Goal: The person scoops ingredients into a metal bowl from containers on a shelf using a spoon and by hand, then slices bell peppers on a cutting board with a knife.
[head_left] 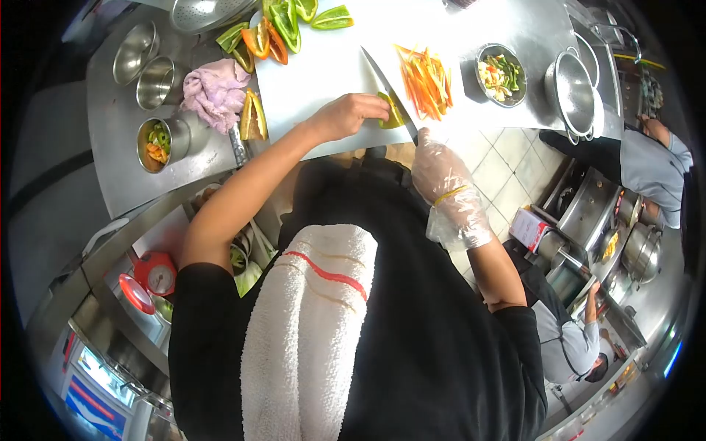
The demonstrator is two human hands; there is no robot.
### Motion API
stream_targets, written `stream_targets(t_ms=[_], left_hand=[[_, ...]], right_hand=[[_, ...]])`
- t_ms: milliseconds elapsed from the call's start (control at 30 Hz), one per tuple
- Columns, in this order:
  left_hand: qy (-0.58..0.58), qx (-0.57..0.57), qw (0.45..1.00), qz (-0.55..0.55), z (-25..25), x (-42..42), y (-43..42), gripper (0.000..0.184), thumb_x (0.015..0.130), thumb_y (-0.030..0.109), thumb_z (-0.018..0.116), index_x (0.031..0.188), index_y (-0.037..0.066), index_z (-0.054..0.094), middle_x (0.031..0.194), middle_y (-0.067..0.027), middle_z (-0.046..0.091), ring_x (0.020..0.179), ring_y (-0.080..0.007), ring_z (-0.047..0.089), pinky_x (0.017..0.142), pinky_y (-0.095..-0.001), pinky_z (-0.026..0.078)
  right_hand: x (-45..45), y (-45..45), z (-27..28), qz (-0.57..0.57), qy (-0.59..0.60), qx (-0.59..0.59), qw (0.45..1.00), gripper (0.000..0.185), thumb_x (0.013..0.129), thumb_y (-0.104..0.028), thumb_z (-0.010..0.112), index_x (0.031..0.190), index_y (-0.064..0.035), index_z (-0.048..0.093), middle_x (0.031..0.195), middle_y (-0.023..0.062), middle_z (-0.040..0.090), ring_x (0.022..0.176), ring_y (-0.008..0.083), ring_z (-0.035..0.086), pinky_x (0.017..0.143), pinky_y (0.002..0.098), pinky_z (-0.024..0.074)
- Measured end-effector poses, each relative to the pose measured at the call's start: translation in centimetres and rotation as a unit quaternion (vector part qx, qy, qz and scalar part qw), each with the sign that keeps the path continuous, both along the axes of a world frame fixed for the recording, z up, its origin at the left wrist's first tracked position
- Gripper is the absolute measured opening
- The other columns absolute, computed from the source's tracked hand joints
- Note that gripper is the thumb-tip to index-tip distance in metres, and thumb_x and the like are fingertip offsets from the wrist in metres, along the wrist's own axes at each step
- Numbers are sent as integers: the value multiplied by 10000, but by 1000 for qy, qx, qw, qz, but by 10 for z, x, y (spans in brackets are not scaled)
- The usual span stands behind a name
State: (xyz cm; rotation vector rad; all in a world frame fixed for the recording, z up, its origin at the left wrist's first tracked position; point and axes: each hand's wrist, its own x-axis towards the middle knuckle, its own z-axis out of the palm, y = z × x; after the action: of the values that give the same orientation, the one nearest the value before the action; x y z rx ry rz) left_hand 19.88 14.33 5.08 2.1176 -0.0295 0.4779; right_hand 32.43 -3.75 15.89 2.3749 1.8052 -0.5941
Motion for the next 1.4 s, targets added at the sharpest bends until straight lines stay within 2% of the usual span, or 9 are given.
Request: stream_targets(t_ms=[333, 400, 533, 633, 733, 867, 1000, 1267, 1400], left_hand=[[-15, -3, 999, 41, -12, -6, -9, 349, 662, -166, 436, 912, -50, 650, 995, -181, 643, 941, -343, 608, 839, -367, 500], [11, 5, 999, 37, -9, -8, -12, 332, 668, -125, 474, 916, -23, 668, 1025, -172, 654, 976, -334, 611, 860, -374, 503], [21, 55, 995, 77, 1, -31, -22, 287, 707, -119, 504, 921, -21, 668, 1022, -153, 652, 965, -321, 612, 829, -362, 504], [100, 66, 984, 130, 20, -48, -18, 312, 723, -65, 566, 995, 32, 683, 1045, -101, 659, 946, -278, 622, 790, -345, 511], [66, 151, 976, 144, 46, -26, -15, 312, 720, -45, 588, 1003, 47, 681, 1074, -79, 650, 912, -256, 616, 755, -341, 507], [20, 250, 960, 123, 18, 22, -11, 259, 680, -28, 585, 904, 64, 678, 1030, -36, 639, 916, -198, 591, 743, -318, 481], [57, 217, 954, 197, 5, 9, -9, 236, 676, -26, 576, 874, 64, 666, 902, -26, 612, 881, -198, 585, 725, -328, 470], [27, 184, 961, 205, 7, 3, -10, 186, 692, -44, 551, 842, 10, 648, 878, -63, 617, 824, -244, 591, 721, -352, 484], [2, 187, 961, 206, 3, -1, -6, 173, 712, -22, 537, 843, 1, 649, 872, -66, 619, 833, -247, 593, 732, -354, 499]], right_hand=[[-8, -19, -8, -100, 87, -79, 988, 332, 848, -34, 432, 1151, 93, 476, 755, 225, 638, 730, 369, 646, 659, 447, 509], [-5, -23, -44, -36, 78, 16, 996, 298, 847, -42, 439, 1114, 81, 487, 745, 240, 634, 739, 389, 638, 663, 462, 504], [2, -10, -51, -71, 106, 19, 992, 323, 852, -61, 450, 1135, 92, 480, 758, 251, 629, 749, 391, 633, 664, 470, 498], [22, -15, -49, 3, 112, 50, 992, 382, 863, -83, 455, 1203, 93, 458, 751, 252, 624, 720, 387, 629, 646, 463, 494], [29, -35, -23, -120, 92, 118, 981, 283, 892, -106, 435, 1120, 51, 493, 735, 260, 614, 668, 419, 604, 624, 500, 476], [23, -38, 6, -166, 99, 39, 980, 250, 895, -100, 421, 1076, 53, 500, 732, 267, 617, 700, 421, 617, 624, 503, 479], [15, -47, 8, -115, 91, 30, 989, 226, 881, -73, 411, 1058, 37, 498, 745, 280, 621, 743, 427, 626, 648, 508, 480], [15, -48, 21, -119, 100, -41, 987, 295, 850, -30, 399, 1122, 52, 483, 795, 273, 633, 792, 426, 630, 702, 499, 480], [20, -51, 5, -71, 76, -62, 993, 362, 857, -52, 439, 1200, 62, 454, 698, 255, 612, 679, 418, 616, 617, 494, 471]])
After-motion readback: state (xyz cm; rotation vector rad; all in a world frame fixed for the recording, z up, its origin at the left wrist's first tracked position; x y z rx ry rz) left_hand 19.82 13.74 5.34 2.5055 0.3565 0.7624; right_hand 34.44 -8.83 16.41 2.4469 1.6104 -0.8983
